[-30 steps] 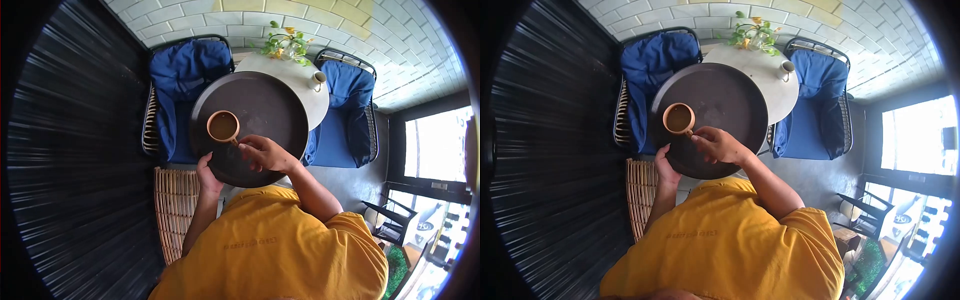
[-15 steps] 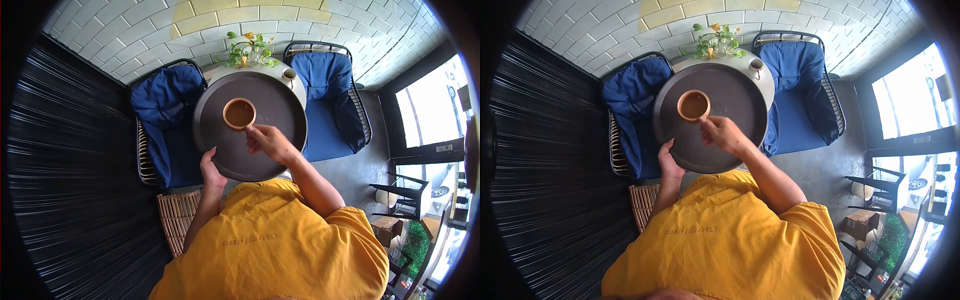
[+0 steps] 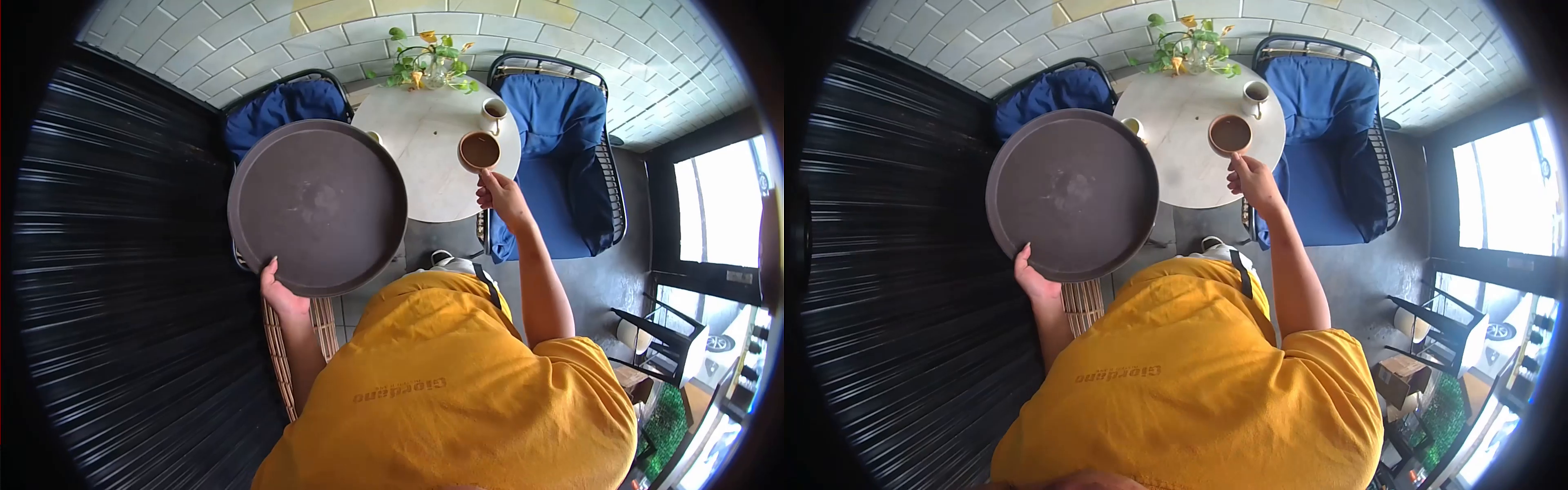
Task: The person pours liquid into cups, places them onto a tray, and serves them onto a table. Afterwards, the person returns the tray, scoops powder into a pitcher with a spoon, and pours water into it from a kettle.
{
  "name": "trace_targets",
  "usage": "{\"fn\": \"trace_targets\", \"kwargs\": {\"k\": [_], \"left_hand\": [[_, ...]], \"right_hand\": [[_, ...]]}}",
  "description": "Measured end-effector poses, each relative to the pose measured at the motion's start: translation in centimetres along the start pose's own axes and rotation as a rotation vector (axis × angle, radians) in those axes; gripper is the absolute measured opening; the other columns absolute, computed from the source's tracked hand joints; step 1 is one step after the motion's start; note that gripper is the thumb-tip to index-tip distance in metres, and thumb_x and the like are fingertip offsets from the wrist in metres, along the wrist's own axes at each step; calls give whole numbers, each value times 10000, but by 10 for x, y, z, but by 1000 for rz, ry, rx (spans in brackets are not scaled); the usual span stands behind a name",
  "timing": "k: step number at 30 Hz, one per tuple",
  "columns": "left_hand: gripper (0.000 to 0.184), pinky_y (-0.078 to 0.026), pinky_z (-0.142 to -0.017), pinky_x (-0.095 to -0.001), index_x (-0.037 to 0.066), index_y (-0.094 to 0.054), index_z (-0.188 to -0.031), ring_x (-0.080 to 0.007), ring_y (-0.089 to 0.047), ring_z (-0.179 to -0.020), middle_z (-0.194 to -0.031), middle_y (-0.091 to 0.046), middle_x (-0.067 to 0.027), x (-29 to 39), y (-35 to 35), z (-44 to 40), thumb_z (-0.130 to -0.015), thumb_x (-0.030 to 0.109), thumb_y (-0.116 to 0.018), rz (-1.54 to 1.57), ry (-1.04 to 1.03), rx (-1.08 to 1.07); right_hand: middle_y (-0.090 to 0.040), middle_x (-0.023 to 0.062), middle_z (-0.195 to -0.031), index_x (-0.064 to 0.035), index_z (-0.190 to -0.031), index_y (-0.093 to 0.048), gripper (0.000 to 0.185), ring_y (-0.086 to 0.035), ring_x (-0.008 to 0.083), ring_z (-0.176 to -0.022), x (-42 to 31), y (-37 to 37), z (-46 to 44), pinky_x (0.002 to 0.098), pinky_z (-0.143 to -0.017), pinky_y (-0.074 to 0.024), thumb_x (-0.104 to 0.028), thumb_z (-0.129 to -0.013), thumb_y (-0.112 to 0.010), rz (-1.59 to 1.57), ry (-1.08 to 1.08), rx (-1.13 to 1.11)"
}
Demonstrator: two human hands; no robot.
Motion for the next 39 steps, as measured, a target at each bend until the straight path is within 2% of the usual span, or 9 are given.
{"fn": "trace_targets", "kwargs": {"k": [5, 7, 12, 18, 20, 23, 31, 37, 39], "left_hand": [[422, -406, -983, -420, -28, -526, -1194, -299, -536, -1127, -1215, -571, -142, 19, -11, 35, -884, 240, -425, 12, -127, -14], [430, -400, -990, -422, -30, -518, -1205, -301, -531, -1135, -1226, -563, -144, 18, -9, 46, -884, 238, -424, 14, -151, 45], [440, -395, -1001, -438, -37, -508, -1224, -316, -527, -1148, -1238, -556, -160, 17, 3, 65, -890, 232, -408, 32, -200, 120], [451, -391, -1009, -436, -41, -498, -1244, -316, -532, -1142, -1245, -553, -156, 14, 18, 84, -886, 220, -415, 28, -261, 245], [450, -395, -993, -424, -26, -518, -1225, -307, -536, -1128, -1233, -555, -141, 12, 12, 92, -858, 229, -470, -4, -258, 284], [453, -394, -991, -423, -28, -523, -1218, -308, -536, -1123, -1226, -559, -140, 11, 12, 97, -851, 234, -482, 6, -248, 311], [458, -397, -987, -420, -29, -524, -1217, -308, -535, -1129, -1224, -564, -143, 8, -3, 99, -859, 250, -460, -35, -267, 289], [447, -400, -985, -419, -30, -530, -1207, -309, -540, -1127, -1225, -568, -147, 6, -11, 97, -873, 253, -439, -53, -232, 237], [446, -401, -983, -419, -31, -530, -1206, -310, -541, -1125, -1225, -569, -148, 5, -18, 96, -877, 254, -433, -50, -213, 230]], "right_hand": [[-595, 60, -764, 13, -952, -583, 429, -588, 135, -666, 90, -21, -52, 267, -608, -485, -387, -993, -435, -39, -128, -64], [-602, 67, -775, 16, -965, -585, 431, -591, 138, -679, 118, -29, -68, 270, -615, -485, -386, -993, -434, -22, -153, -91], [-630, 85, -820, 13, -997, -589, 425, -598, 146, -709, 162, -44, -91, 279, -626, -479, -382, -992, -433, 31, -207, -142], [-642, 64, -827, -28, -985, -588, 404, -606, 136, -709, 184, -43, -103, 272, -613, -472, -399, -989, -428, 91, -217, -162], [-646, 52, -820, -47, -986, -587, 402, -609, 128, -701, 188, -40, -104, 264, -604, -470, -418, -985, -431, 93, -212, -176], [-656, 55, -839, -48, -1001, -583, 417, -615, 127, -709, 198, -35, -106, 263, -602, -470, -433, -984, -422, 114, -239, -187], [-653, 77, -883, -31, -1037, -584, 410, -598, 138, -686, 201, -32, -104, 269, -574, -444, -400, -992, -410, 116, -265, -204], [-660, 101, -922, 8, -1031, -583, 436, -602, 152, -706, 197, -29, -96, 277, -600, -467, -396, -992, -424, 130, -250, -180], [-659, 86, -929, -18, -1070, -565, 429, -588, 131, -681, 200, -30, -98, 259, -578, -449, -418, -984, -435, 115, -247, -174]]}}
Point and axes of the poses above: each hand's wrist, its own z-axis away from the middle knuckle, its own y-axis out of the back of the hand, x = y × z, the point moved 7 cm from there along -z, towards the middle knuckle
